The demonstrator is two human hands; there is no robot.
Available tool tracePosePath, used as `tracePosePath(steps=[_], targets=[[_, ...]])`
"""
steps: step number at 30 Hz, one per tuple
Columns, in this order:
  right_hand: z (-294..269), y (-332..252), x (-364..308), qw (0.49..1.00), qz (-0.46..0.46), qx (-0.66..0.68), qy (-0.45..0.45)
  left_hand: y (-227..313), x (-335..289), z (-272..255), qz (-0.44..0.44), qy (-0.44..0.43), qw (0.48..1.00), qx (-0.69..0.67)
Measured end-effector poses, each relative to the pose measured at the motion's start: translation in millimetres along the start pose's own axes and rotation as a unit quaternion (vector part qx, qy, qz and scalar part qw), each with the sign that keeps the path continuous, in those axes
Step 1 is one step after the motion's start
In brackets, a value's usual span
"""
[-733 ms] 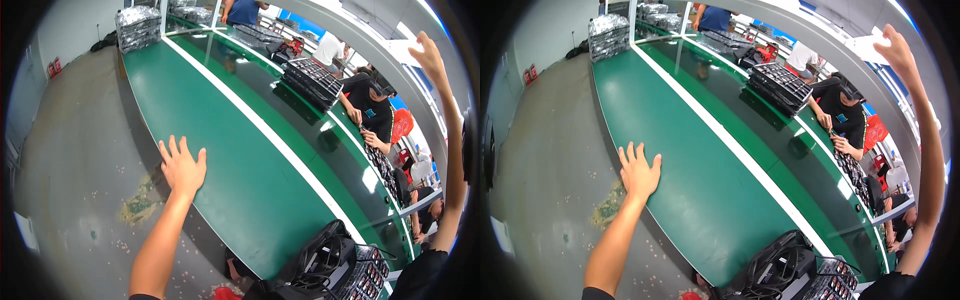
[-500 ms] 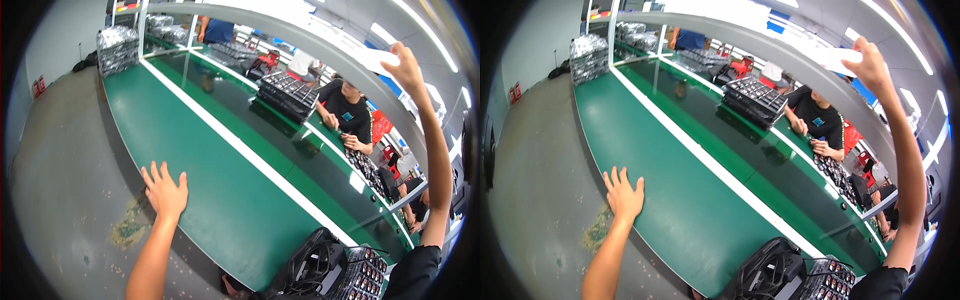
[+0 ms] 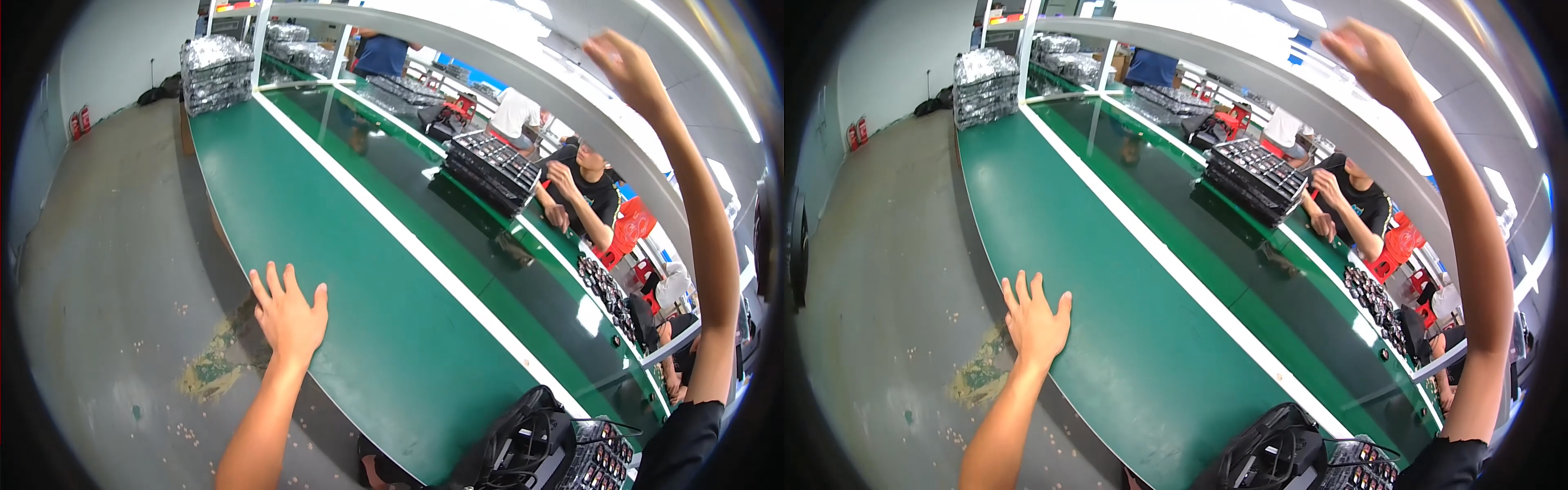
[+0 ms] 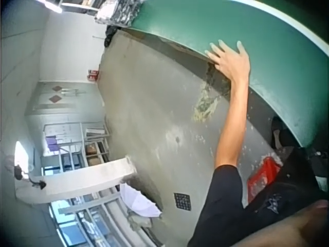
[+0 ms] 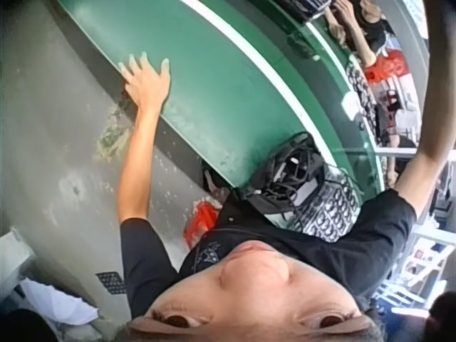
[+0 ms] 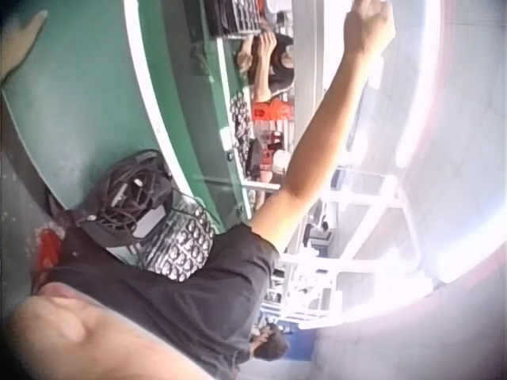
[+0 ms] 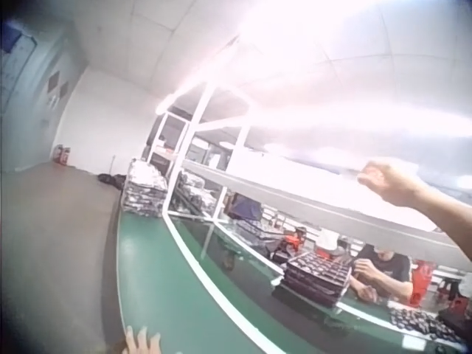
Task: Assembling small electronic device components on a production line using tweezers.
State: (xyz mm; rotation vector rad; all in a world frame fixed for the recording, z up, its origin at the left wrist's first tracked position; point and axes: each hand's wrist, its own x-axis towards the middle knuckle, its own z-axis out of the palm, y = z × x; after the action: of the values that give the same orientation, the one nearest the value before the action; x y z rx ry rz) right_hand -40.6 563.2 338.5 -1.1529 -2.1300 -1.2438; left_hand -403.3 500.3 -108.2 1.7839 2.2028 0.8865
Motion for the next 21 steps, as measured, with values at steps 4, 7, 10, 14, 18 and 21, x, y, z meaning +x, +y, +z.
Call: tracePosePath(steps=[4, 7, 10, 14, 18, 21], targets=[[52.0, -37.8, 90.0, 0.980, 0.136, 0.052, -0.132, -6.4, -0.9, 3.1, -0.003, -0.001, 1.000, -0.003], [92.2, -30.3, 131.3, 0.977, 0.130, 0.072, -0.150, 1.0, 3.1, 7.3, 0.005, -0.005, 1.000, -0.018], [90.5, -81.3, 137.4, 0.974, 0.125, 0.069, -0.175, -3.1, 3.4, 4.2, -0.001, 0.009, 1.000, -0.016], [120.7, -91.8, 138.8, 0.983, 0.014, -0.017, -0.182, -10.3, 2.2, 5.9, -0.012, 0.015, 1.000, 0.001], [136.4, -53.4, 156.5, 0.961, -0.130, -0.172, -0.175, -8.7, 2.6, 5.7, -0.013, 0.011, 1.000, -0.008], [94.1, 30.2, 189.0, 0.896, -0.233, -0.335, -0.175, 10.7, -3.5, 9.6, 0.025, 0.014, 0.998, -0.058]])
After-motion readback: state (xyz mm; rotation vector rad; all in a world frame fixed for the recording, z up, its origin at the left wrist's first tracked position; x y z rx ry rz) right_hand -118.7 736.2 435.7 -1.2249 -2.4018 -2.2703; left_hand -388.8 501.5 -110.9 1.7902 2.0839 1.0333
